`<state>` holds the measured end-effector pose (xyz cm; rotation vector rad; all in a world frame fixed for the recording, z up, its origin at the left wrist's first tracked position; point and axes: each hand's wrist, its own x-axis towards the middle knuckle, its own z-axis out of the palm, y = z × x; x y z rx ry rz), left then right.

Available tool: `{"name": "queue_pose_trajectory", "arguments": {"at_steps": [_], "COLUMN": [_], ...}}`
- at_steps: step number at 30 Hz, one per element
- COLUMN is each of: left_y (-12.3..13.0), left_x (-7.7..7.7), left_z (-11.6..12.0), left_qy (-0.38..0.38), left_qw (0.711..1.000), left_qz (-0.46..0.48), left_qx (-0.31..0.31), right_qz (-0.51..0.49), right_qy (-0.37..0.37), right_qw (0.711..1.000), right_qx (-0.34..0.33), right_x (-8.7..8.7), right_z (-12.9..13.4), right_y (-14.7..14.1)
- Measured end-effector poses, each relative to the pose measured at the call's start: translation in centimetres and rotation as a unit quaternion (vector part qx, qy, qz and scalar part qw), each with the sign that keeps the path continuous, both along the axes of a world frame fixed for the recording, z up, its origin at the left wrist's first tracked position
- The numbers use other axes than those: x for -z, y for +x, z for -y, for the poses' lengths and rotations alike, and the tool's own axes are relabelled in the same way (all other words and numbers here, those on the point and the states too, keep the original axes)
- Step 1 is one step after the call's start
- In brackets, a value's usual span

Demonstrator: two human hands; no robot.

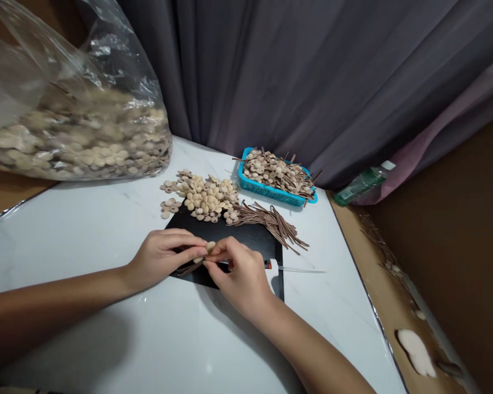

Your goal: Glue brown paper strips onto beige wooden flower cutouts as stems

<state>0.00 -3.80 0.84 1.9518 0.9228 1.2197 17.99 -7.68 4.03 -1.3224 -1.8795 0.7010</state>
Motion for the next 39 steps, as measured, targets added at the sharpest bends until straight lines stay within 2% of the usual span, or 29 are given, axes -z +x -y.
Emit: {"name": "queue_pose_trajectory", "arguments": {"at_steps": [10,15,18,20,22,24,26,29,34,37,39], "left_y": [-0.1,-0.1,0.0,0.0,0.0,0.0,0.0,0.0,0.0,-0.2,-0.2], "left_x": [-0.1,0.0,0.2,0.4,0.3,0.2,0.0,0.0,0.3,0.0,-0.3], "left_z": [0.1,0.1,0.0,-0.1,-0.2,-0.2,-0.3,-0.3,-0.3,0.1,0.5], "left_qy": [0.012,0.018,0.027,0.031,0.024,0.007,-0.007,-0.024,-0.109,-0.174,-0.198], "left_qw": [1.000,0.999,0.999,0.998,0.998,0.997,0.996,0.996,0.989,0.971,0.962], "left_qz": [-0.006,-0.012,-0.014,-0.013,-0.008,-0.003,0.001,0.010,0.072,0.126,0.126], "left_qx": [0.014,0.029,0.033,0.044,0.059,0.075,0.084,0.086,0.071,0.104,0.139], "right_qz": [0.031,0.032,0.005,-0.075,-0.189,-0.287,-0.343,-0.373,-0.372,-0.349,-0.327], "right_qy": [0.045,0.042,0.005,-0.067,-0.170,-0.257,-0.305,-0.329,-0.319,-0.277,-0.240], "right_qw": [0.999,0.999,1.000,0.995,0.967,0.922,0.888,0.866,0.871,0.895,0.914], "right_qx": [0.005,0.012,0.026,0.016,-0.008,-0.030,-0.038,-0.046,-0.041,-0.016,-0.002], "right_x": [-0.1,0.1,0.5,0.9,1.2,1.4,1.4,1.2,0.4,-0.8,-1.8], "right_z": [-0.1,-0.3,-0.7,-1.0,-1.4,-1.7,-1.9,-1.9,-1.6,-1.1,-0.6], "right_y": [-0.2,-0.2,-0.1,0.0,0.0,0.1,0.1,0.2,0.3,0.6,0.9]}}
